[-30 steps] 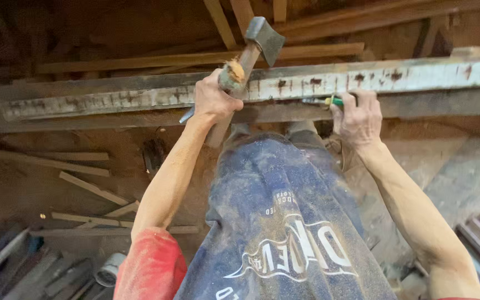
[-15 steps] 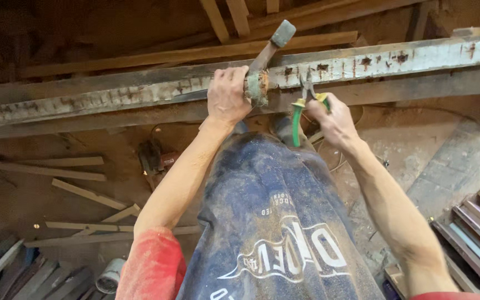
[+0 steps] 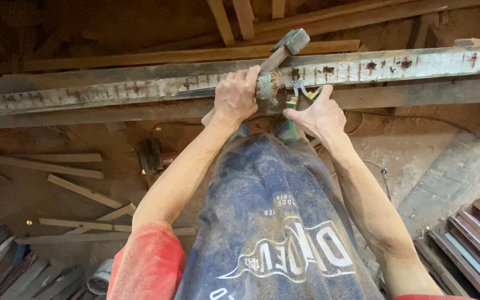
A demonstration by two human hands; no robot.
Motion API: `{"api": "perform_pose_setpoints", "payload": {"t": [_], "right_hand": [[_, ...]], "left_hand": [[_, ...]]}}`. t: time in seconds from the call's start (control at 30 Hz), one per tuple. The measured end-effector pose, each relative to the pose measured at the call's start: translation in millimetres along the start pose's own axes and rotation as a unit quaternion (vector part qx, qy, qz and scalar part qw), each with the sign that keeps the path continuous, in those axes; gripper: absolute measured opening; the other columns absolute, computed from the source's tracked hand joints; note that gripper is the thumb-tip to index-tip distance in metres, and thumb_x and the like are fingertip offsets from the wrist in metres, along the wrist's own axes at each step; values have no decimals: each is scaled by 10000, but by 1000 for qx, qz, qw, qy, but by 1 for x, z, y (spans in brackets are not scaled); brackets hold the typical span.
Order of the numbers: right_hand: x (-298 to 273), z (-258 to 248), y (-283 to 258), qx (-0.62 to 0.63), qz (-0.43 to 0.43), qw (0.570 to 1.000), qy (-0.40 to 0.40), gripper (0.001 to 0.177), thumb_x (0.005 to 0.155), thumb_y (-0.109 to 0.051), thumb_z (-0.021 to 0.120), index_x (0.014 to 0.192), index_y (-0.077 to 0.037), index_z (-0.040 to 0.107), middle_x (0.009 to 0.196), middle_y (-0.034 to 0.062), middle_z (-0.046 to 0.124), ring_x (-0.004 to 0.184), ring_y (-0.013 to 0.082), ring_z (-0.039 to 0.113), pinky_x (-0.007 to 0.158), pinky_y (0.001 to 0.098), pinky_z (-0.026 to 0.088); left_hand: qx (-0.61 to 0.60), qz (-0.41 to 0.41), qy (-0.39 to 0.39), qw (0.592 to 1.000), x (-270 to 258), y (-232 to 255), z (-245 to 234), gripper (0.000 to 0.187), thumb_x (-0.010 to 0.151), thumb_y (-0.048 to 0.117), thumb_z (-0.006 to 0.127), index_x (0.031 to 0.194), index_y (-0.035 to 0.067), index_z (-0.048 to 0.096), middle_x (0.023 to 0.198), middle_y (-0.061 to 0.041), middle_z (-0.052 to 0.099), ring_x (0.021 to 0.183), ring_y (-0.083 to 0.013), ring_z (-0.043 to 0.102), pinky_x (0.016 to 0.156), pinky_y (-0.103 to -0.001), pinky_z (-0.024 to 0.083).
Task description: The person uses an axe and pliers to remove nails from a long wooden beam. They repeatedly strike the beam with the axe and pull out nails with pliers, working along the length of the beam.
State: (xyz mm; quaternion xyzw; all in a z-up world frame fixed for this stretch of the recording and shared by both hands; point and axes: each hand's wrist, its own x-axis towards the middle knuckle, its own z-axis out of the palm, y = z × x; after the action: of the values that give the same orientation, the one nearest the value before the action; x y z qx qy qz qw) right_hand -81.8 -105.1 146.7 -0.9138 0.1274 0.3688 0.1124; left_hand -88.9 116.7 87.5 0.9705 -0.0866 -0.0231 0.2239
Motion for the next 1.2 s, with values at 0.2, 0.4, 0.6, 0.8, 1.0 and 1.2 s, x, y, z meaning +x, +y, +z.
{"api": "perform_pose_setpoints", "payload": {"t": [0.2, 0.4, 0.6, 0.8, 1.0, 1.2], "right_hand": [[1, 6, 5, 30, -29, 999, 32, 888, 803, -456, 731, 1416, 20, 298, 1177, 359, 545, 1031, 510, 641, 918, 561, 522], [0, 11, 13, -4, -53, 998, 44, 1022, 708, -355, 871, 1415, -38, 204, 1239, 325, 428, 984, 508, 612, 848, 574, 523], [-7, 23, 35, -69, -159, 965, 197, 615, 825, -116, 736, 1341, -58, 406, 1174, 256, 464, 992, 418, 597, 702, 544, 547], [3, 24, 54, -214, -189, 936, 207, 338, 753, -97, 723, 1079, -47, 650, 1282, 197, 492, 1138, 393, 510, 797, 512, 512], [1, 21, 39, -263, -167, 935, 166, 367, 752, -135, 712, 1109, -60, 680, 1363, 220, 450, 1177, 423, 419, 920, 589, 367], [-2, 14, 4, -243, -32, 969, 43, 298, 980, -197, 569, 1124, 44, 670, 1339, 261, 441, 1204, 441, 416, 898, 684, 359]], "left_hand": [[-29, 12, -3, 1000, 3, -7, -10, 574, 705, 85, 799, 1243, 127, 604, 1013, -113, 722, 928, -320, 688, 780, -424, 592], [-49, -3, -22, 999, 10, -10, -18, 567, 650, 48, 760, 1191, 145, 624, 1017, -91, 734, 950, -323, 677, 751, -437, 592], [-70, -9, -19, 997, 11, -12, -20, 537, 675, 4, 721, 1186, 147, 636, 1001, -97, 740, 930, -341, 682, 740, -452, 596], [-79, -11, -37, 996, 17, -13, -20, 555, 648, 16, 732, 1184, 124, 635, 978, -138, 735, 870, -354, 702, 719, -467, 592], [-74, -13, -47, 996, 16, -14, -21, 563, 644, 9, 736, 1190, 109, 640, 973, -139, 742, 868, -349, 708, 713, -473, 597], [-61, -12, -72, 995, 15, -18, -15, 557, 702, -44, 682, 1236, 108, 638, 958, -118, 747, 848, -302, 721, 659, -428, 614]]}}
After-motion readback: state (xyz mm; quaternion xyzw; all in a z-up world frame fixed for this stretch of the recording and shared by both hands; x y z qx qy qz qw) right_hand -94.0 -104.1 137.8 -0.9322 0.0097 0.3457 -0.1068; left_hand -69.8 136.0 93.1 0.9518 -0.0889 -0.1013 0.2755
